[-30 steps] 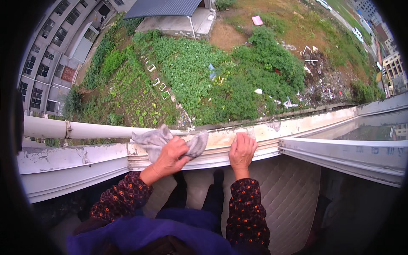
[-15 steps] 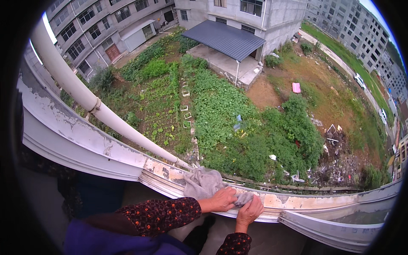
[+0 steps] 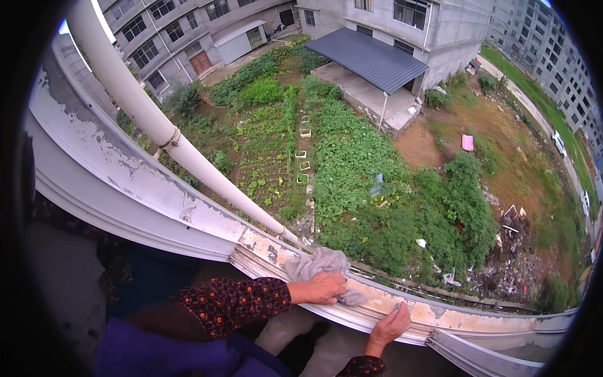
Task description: The person wipes the white window frame and sill with a grey cloth, moving along the length of the frame and cleaning both the top and side sections. The person briefly steps onto a mattress to reach higher areas before returning to the window frame.
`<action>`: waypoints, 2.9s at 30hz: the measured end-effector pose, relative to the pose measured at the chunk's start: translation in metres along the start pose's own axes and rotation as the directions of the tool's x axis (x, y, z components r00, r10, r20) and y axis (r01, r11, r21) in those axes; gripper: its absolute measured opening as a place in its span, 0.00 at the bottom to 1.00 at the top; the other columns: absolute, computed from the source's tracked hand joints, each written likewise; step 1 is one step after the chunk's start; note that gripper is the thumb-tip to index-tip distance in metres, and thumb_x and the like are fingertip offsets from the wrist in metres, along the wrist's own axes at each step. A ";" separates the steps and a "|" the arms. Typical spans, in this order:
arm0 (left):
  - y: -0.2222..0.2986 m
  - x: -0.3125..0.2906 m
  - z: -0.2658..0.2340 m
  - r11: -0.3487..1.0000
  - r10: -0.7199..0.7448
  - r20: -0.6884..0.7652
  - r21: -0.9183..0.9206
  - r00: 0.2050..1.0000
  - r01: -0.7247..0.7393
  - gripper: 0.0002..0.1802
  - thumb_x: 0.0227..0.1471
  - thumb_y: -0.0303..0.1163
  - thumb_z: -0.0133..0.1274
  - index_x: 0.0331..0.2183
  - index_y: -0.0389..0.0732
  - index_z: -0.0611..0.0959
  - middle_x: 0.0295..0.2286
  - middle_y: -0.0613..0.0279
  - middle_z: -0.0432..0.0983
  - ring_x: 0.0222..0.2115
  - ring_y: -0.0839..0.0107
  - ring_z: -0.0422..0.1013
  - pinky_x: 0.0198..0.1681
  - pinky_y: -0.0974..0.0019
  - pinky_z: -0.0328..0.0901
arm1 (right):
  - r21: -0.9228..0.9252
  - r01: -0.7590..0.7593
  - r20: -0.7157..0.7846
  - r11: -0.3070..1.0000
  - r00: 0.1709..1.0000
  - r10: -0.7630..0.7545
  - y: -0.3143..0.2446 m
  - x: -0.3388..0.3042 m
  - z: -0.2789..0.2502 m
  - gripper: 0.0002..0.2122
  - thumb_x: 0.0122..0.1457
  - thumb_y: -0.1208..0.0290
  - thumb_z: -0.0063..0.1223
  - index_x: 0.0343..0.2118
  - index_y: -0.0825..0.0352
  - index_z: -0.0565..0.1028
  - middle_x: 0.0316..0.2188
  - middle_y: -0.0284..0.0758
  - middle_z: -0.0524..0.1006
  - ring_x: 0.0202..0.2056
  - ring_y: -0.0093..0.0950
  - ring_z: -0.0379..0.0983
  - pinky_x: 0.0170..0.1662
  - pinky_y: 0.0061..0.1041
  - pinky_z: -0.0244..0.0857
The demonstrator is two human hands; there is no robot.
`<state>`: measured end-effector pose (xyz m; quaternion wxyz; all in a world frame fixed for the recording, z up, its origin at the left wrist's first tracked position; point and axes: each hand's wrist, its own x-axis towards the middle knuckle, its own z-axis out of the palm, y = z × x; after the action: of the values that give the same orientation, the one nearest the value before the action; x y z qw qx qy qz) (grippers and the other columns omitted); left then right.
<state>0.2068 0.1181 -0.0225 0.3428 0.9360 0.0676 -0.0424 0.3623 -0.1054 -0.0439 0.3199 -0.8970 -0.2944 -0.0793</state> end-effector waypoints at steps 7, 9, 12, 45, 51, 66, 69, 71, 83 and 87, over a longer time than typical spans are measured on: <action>-0.060 -0.091 -0.068 0.981 -0.109 0.058 0.169 0.992 0.098 0.16 0.40 0.36 0.62 0.33 0.40 0.80 0.36 0.52 0.69 0.44 0.51 0.66 0.43 0.50 0.64 | -0.022 0.032 -0.001 0.999 0.999 -0.032 -0.004 0.001 -0.001 0.14 0.65 0.72 0.42 0.49 0.70 0.74 0.46 0.44 0.77 0.47 0.45 0.70 0.54 0.42 0.59; -0.073 -0.114 -0.086 0.958 -0.146 0.076 0.259 0.986 0.122 0.15 0.39 0.35 0.62 0.32 0.40 0.81 0.36 0.52 0.69 0.44 0.51 0.67 0.42 0.49 0.65 | -0.020 0.022 0.003 1.000 1.000 -0.022 -0.001 0.000 0.001 0.14 0.65 0.72 0.42 0.49 0.70 0.74 0.45 0.43 0.77 0.47 0.45 0.70 0.53 0.42 0.59; -0.097 -0.147 -0.097 0.816 -0.229 0.035 0.552 0.973 0.172 0.10 0.39 0.35 0.62 0.27 0.41 0.84 0.32 0.55 0.72 0.42 0.52 0.68 0.39 0.50 0.66 | -0.034 0.048 -0.015 0.998 0.999 -0.049 0.000 -0.003 0.003 0.13 0.64 0.73 0.43 0.48 0.69 0.74 0.45 0.43 0.77 0.47 0.45 0.70 0.53 0.42 0.59; -0.062 -0.143 -0.085 0.871 -0.073 -0.132 0.475 0.988 0.128 0.26 0.42 0.22 0.56 0.46 0.51 0.84 0.42 0.57 0.73 0.44 0.54 0.71 0.41 0.55 0.70 | 0.224 0.002 -0.145 0.975 0.989 0.032 -0.022 0.006 -0.019 0.21 0.61 0.76 0.47 0.57 0.71 0.69 0.50 0.47 0.73 0.51 0.46 0.68 0.56 0.42 0.58; -0.014 -0.092 -0.125 0.962 -0.194 -0.413 0.099 0.890 0.256 0.23 0.44 0.20 0.58 0.46 0.44 0.82 0.33 0.56 0.74 0.34 0.57 0.74 0.38 0.63 0.69 | 0.372 -0.138 0.024 0.918 0.990 0.139 -0.043 -0.089 -0.091 0.18 0.59 0.80 0.49 0.54 0.71 0.72 0.45 0.46 0.76 0.44 0.44 0.75 0.47 0.36 0.70; 0.206 0.140 0.116 0.962 0.241 0.013 0.130 0.970 -0.241 0.19 0.48 0.33 0.58 0.45 0.54 0.83 0.35 0.50 0.69 0.35 0.50 0.73 0.32 0.49 0.69 | 0.136 -0.695 0.360 0.706 0.698 0.619 -0.031 -0.271 -0.121 0.17 0.58 0.77 0.49 0.51 0.67 0.73 0.40 0.44 0.78 0.39 0.44 0.77 0.43 0.38 0.72; 0.198 0.137 0.103 0.940 0.284 0.058 0.178 0.957 -0.290 0.18 0.48 0.34 0.58 0.44 0.53 0.82 0.34 0.49 0.70 0.34 0.50 0.73 0.31 0.49 0.69 | 0.128 -0.693 0.340 0.710 0.703 0.625 -0.024 -0.273 -0.118 0.16 0.58 0.77 0.50 0.51 0.66 0.73 0.40 0.42 0.78 0.37 0.43 0.78 0.42 0.38 0.72; 0.178 0.122 0.090 0.925 0.313 0.068 0.205 0.947 -0.321 0.16 0.48 0.34 0.57 0.43 0.52 0.82 0.31 0.49 0.70 0.32 0.50 0.73 0.30 0.49 0.68 | 0.130 -0.695 0.331 0.707 0.702 0.630 -0.026 -0.271 -0.122 0.16 0.58 0.76 0.50 0.51 0.65 0.73 0.40 0.41 0.78 0.36 0.41 0.78 0.41 0.38 0.72; 0.007 -0.120 -0.056 0.896 0.113 0.088 0.421 0.990 -0.140 0.17 0.44 0.29 0.62 0.40 0.50 0.82 0.29 0.58 0.67 0.31 0.54 0.72 0.29 0.52 0.66 | 0.127 -0.733 0.320 0.669 0.668 0.672 -0.059 -0.320 -0.091 0.17 0.57 0.77 0.51 0.51 0.67 0.73 0.39 0.43 0.78 0.39 0.44 0.77 0.45 0.40 0.72; -0.049 -0.184 -0.100 0.770 -0.130 0.175 0.638 0.976 -0.012 0.12 0.41 0.29 0.59 0.34 0.50 0.85 0.31 0.56 0.72 0.32 0.55 0.74 0.31 0.52 0.70 | 0.110 -0.738 0.367 0.666 0.653 0.663 -0.075 -0.330 -0.087 0.16 0.57 0.75 0.51 0.50 0.68 0.74 0.39 0.43 0.79 0.39 0.43 0.77 0.44 0.38 0.72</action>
<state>0.0209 0.2020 0.0453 0.0103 0.9842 0.0423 -0.1714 0.0543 -0.2700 -0.0451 0.3875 -0.8938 0.0259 0.2243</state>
